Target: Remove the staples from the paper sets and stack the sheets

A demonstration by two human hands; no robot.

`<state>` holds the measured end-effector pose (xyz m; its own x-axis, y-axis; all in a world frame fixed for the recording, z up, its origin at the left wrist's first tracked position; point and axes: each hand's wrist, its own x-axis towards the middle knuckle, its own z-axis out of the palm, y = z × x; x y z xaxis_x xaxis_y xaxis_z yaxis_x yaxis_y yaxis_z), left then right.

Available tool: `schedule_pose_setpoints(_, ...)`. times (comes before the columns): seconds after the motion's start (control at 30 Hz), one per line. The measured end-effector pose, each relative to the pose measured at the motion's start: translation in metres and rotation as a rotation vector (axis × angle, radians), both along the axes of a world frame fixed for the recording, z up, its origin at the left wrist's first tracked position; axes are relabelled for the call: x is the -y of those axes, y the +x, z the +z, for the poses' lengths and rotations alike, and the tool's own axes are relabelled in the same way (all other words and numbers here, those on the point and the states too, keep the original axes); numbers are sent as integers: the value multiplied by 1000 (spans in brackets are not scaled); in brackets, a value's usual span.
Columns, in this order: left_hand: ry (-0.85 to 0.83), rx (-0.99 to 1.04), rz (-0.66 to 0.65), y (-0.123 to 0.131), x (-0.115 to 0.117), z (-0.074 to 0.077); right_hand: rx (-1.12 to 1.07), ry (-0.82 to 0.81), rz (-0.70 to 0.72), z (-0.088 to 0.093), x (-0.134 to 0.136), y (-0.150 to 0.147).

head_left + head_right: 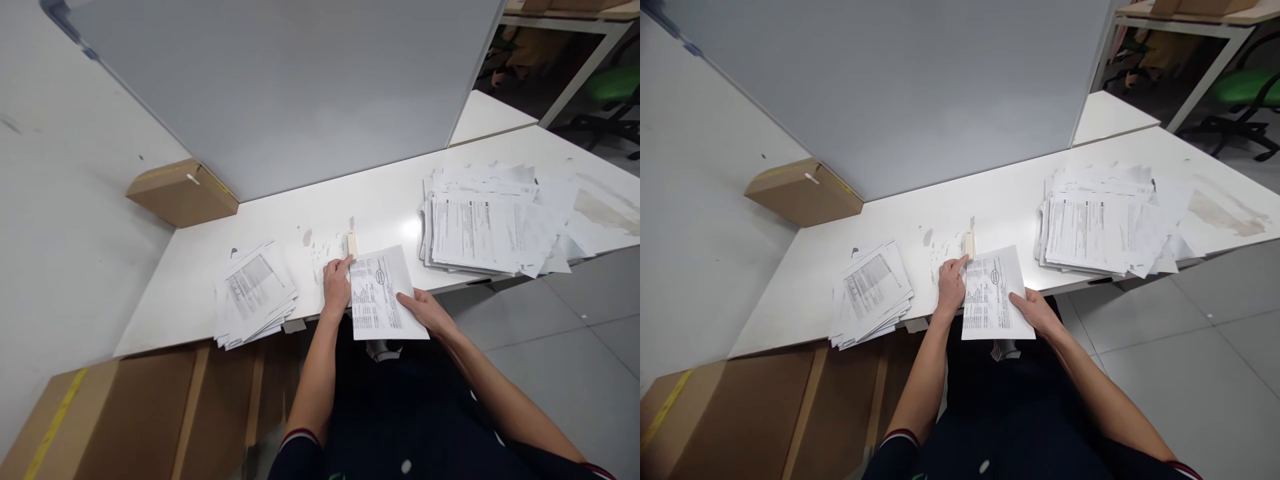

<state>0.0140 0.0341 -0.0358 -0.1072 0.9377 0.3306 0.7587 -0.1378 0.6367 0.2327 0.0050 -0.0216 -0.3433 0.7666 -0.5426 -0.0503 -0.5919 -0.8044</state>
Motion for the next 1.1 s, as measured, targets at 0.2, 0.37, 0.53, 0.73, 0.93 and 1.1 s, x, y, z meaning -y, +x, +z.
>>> schedule_pose_setpoints(0.2,-51,-59,4,-1,2,2,49,73,17,9,1,2)
schedule_pose_setpoints(0.37,-24,-35,0,-3,1,1,240,220,-73,35,-7,28)
schedule_pose_setpoints(0.53,34,56,33,-5,2,-2,451,304,-320,70,-42,76)
schedule_pose_setpoints(0.73,106,40,64,-3,5,-4,868,375,-422,88,-92,134)
schedule_pose_setpoints(0.93,196,-28,60,3,22,-2,1268,568,-468,71,-107,162)
schedule_pose_setpoints(1.1,299,-125,277,-37,58,6,1262,770,-391,67,-73,132)
